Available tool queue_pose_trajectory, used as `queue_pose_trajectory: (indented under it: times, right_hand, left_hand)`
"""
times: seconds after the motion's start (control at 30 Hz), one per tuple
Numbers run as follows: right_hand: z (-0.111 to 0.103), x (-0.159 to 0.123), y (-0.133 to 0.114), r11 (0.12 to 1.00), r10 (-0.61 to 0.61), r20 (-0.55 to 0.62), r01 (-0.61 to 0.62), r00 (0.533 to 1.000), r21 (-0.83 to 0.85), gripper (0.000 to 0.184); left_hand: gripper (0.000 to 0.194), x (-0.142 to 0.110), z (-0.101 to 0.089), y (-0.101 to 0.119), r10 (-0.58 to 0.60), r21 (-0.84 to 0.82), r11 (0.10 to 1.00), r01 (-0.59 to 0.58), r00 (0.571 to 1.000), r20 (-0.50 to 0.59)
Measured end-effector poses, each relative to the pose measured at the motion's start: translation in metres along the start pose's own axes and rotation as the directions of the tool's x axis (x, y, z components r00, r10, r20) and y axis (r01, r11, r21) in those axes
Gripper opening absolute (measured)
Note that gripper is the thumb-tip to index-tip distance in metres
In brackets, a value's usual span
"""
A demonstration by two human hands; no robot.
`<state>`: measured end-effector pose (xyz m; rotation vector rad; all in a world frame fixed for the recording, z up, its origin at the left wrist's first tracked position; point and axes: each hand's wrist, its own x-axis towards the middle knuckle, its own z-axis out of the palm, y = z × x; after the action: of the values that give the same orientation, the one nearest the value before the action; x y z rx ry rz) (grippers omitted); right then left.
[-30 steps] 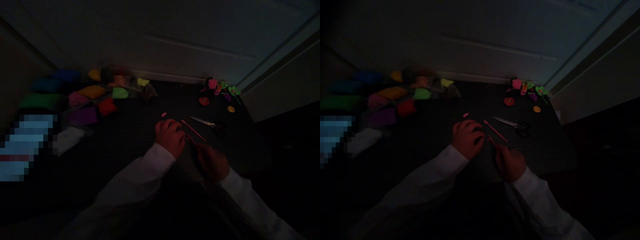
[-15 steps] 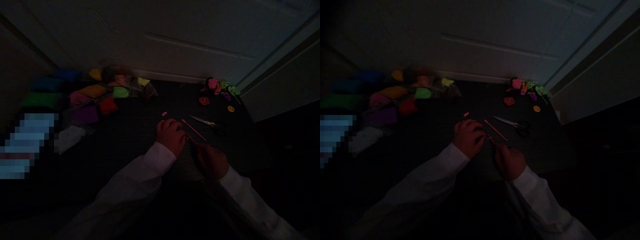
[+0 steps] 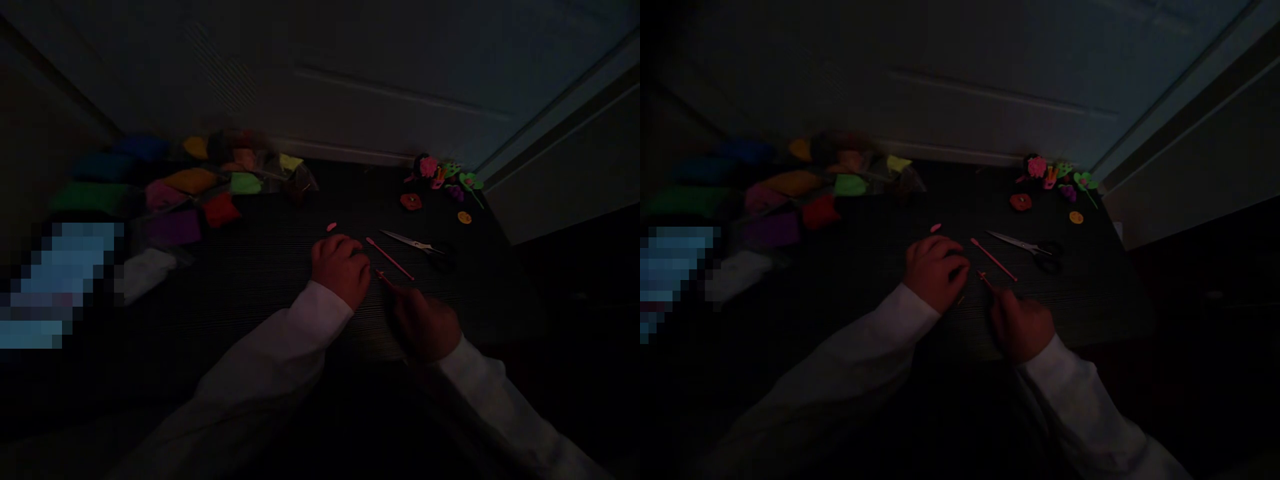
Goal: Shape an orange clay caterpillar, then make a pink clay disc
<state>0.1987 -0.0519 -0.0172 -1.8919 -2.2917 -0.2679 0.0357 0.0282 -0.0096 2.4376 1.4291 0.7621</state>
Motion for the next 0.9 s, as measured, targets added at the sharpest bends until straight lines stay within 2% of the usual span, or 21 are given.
queue_pose_trajectory:
  times: [0.27,0.4,0.47,0.6,0.7,0.8,0.9]
  right_hand:
    - [0.004,0.001,0.001,1.0,0.006,-0.043,-0.007,0.999,-0.019,0.023]
    - [0.003,-0.004,0.003,0.995,0.014,-0.03,-0.011,0.999,0.102,0.023]
    - [0.002,-0.005,0.007,0.985,0.036,-0.062,-0.025,0.997,0.172,0.023]
    - [0.002,-0.009,0.027,0.977,0.117,-0.147,-0.088,0.982,0.195,0.025]
    - [0.004,-0.011,0.051,0.982,0.147,-0.096,-0.134,0.984,0.135,0.028]
    - [0.007,-0.009,0.069,0.989,0.138,-0.053,-0.134,0.989,0.065,0.03]
    - [0.007,-0.005,0.072,0.994,0.107,-0.126,-0.105,0.986,0.016,0.029]
  left_hand:
    - [0.013,0.0,0.0,-0.001,-0.019,0.001,1.0,0.019,1.0,-0.015]
    - [0.014,0.0,-0.001,-0.001,-0.01,-0.007,1.0,0.01,1.0,-0.022]
    - [0.013,0.0,-0.001,-0.001,-0.003,-0.011,1.0,0.002,1.0,-0.016]
    - [0.012,-0.001,0.0,-0.001,0.044,-0.031,0.999,-0.044,0.999,0.014]
    - [0.012,-0.002,0.002,0.001,0.107,-0.047,0.993,-0.104,0.993,0.05]
    - [0.012,-0.001,0.003,0.002,0.132,-0.04,0.991,-0.13,0.989,0.069]
    - [0.012,0.0,0.001,0.0,0.107,-0.032,0.994,-0.105,0.992,0.07]
